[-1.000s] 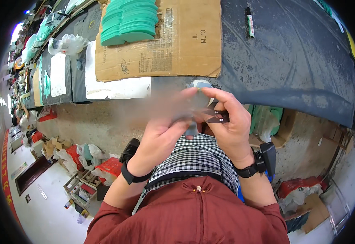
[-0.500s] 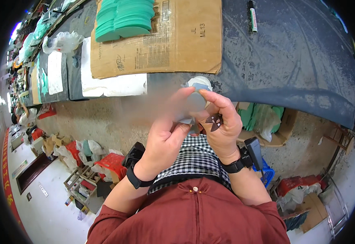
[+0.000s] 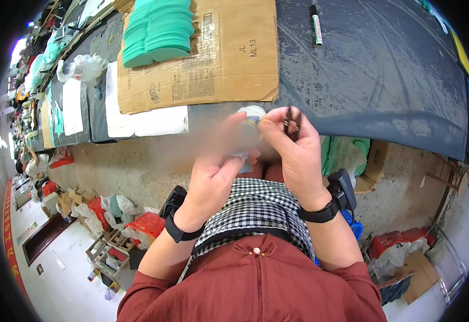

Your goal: Applying adhesive and assembling shoe components using rubber bands and a spray bottle.

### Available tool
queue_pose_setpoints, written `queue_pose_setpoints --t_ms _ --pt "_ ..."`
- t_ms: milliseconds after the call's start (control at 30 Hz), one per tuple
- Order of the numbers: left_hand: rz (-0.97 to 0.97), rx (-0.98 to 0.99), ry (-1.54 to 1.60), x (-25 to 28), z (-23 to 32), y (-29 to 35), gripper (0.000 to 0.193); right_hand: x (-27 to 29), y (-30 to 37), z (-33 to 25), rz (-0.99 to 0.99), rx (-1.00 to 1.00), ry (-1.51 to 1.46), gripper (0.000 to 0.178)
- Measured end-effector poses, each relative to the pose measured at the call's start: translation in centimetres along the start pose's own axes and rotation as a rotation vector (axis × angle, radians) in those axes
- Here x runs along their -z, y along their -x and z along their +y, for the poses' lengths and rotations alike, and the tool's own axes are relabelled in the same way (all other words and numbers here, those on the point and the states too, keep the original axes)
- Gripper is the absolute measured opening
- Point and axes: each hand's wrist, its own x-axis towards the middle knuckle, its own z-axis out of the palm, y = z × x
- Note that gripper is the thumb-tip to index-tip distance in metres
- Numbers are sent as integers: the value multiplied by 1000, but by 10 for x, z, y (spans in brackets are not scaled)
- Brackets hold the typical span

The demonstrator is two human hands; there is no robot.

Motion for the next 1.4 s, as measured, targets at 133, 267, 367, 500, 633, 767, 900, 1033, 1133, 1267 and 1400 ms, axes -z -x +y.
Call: queue_pose_setpoints --t_ms 133,267,367,500,633,767,900,1033,1133,1267,1400 --pt "48 -17 -7 0 -1 1 57 1 -5 -2 -62 -135 -27 10" --pt "-2 41 5 5 3 -2 59 1 -6 16 64 1 132 8" --pt "-25 40 -21 10 1 -3 64 2 -6 24 71 -10 -24 8" --pt "-60 -1 25 16 -3 -6 65 -5 1 13 -70 -107 -189 8" --pt "-43 89 119 15 7 -5 65 -3 -2 26 20 50 29 15" --pt "-102 -5 9 20 3 -3 70 5 3 8 79 70 -32 34" --pt "-114 31 104 25 6 2 78 10 11 -4 -5 113 118 18" --pt "-100 -57 30 29 6 3 77 2 22 -15 -182 64 278 10" --pt "-166 -124 -129 38 -2 0 84 -1 27 -8 -205 42 495 16" --pt "-273 -87 -211 43 -3 4 87 -9 32 -7 -151 9 437 26" --pt "-246 -196 -201 33 -6 8 85 -2 39 2 -207 -103 325 30"
